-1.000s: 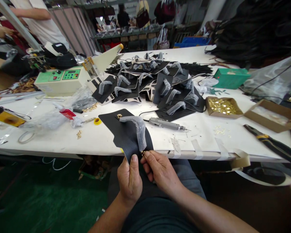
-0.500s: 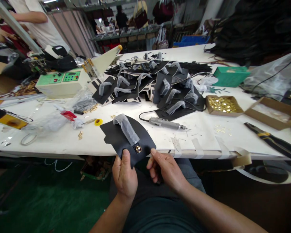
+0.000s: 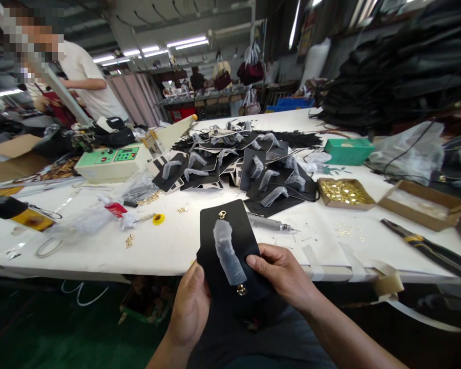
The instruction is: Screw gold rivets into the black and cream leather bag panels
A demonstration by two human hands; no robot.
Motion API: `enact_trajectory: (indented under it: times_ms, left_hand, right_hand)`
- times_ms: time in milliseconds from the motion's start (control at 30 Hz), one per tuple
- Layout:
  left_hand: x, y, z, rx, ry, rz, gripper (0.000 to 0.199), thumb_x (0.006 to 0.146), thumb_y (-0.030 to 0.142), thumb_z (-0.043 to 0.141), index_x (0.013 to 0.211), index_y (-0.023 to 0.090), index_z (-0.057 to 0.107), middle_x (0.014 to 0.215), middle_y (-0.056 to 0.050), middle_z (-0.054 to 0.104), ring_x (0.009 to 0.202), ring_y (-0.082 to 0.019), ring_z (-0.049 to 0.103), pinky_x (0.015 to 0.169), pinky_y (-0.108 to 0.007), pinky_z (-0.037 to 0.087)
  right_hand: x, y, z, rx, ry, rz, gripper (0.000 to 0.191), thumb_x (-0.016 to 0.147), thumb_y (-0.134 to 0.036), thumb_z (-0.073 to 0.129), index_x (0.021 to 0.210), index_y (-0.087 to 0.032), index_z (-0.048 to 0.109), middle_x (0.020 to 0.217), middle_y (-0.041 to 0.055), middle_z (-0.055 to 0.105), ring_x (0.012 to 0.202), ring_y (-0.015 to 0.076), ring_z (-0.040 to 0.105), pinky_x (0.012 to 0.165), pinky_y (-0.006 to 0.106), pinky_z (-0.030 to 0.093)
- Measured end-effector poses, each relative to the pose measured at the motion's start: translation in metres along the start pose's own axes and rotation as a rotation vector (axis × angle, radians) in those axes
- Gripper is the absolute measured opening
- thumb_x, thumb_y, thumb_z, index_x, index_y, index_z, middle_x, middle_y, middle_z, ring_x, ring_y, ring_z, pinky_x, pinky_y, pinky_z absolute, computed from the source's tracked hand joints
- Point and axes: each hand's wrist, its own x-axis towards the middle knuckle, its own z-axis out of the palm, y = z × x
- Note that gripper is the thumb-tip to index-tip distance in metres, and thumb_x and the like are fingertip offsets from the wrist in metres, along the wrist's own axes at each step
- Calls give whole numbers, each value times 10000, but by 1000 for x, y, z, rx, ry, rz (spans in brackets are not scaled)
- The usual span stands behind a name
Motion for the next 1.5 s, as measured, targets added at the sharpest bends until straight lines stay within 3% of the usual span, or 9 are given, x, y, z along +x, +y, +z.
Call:
enact_trajectory:
  times_ms: [167,300,367,533,667,900,1067,1367,1500]
  left_hand:
    - [27,18,-1,-98,30,-106,529,931,443,735,1395,199,665,1328,-128,745,1284,-305,672,1154,-482,484]
    - [30,17,2,104,37,10,481,946,429,728,1360,187,695,1328,-108,748,1276,-288,668,1184,-458,441]
    - [26,18,5,254,5,76,448,956,453,709,1313,183,726,1303,-96,761,1259,-286,671,1172,-424,448]
    - [11,22,17,426,-80,135,445,993,518,616,1269,199,757,1295,-101,760,1251,-310,665,1110,-389,497]
    - [11,18,20,389,-32,188,503,970,596,595,1198,192,791,1178,-118,790,1090,-316,713,1028,-391,549]
    - [13,19,12,400,2,125,592,921,684,601,1166,181,795,1002,-108,796,946,-301,703,926,-373,578]
    - [11,24,10,354,-88,104,605,945,695,552,1115,169,800,958,-97,779,915,-283,680,922,-388,569]
    - [10,32,-3,325,-239,-5,508,995,590,566,1163,163,784,1031,-94,786,972,-276,701,937,-385,561]
    - [9,25,-7,270,-179,-22,477,984,532,624,1251,159,752,1169,-108,785,1120,-293,703,1050,-414,533]
  right_hand:
    - [-5,0,-2,-311,-57,-131,390,967,-529,676,837,-166,731,777,7,662,737,164,596,689,279,477]
    - [1,-16,-2,-523,304,-446,283,957,-437,711,1139,-224,747,1023,63,737,900,213,671,811,340,545]
    - [8,-27,1,-639,397,-632,273,954,-396,722,1176,-237,741,1057,83,736,909,221,678,827,366,562]
    - [27,-38,16,-872,331,-832,229,952,-326,725,1161,-245,773,1038,96,764,921,248,733,811,380,602]
    - [38,-29,24,-825,333,-896,145,956,-333,715,1055,-260,791,993,82,788,860,244,765,767,350,636]
    - [39,-33,27,-738,225,-847,187,980,-381,675,864,-266,768,843,39,775,724,202,757,637,259,619]
    - [40,-35,22,-770,74,-759,202,1009,-367,628,908,-271,775,890,49,761,814,214,751,729,292,623]
    - [41,-53,16,-784,-188,-632,266,1029,-342,601,850,-250,775,821,44,722,749,191,698,669,300,553]
    - [37,-48,15,-666,-93,-576,157,974,-346,708,935,-224,799,881,38,741,825,187,687,760,307,523]
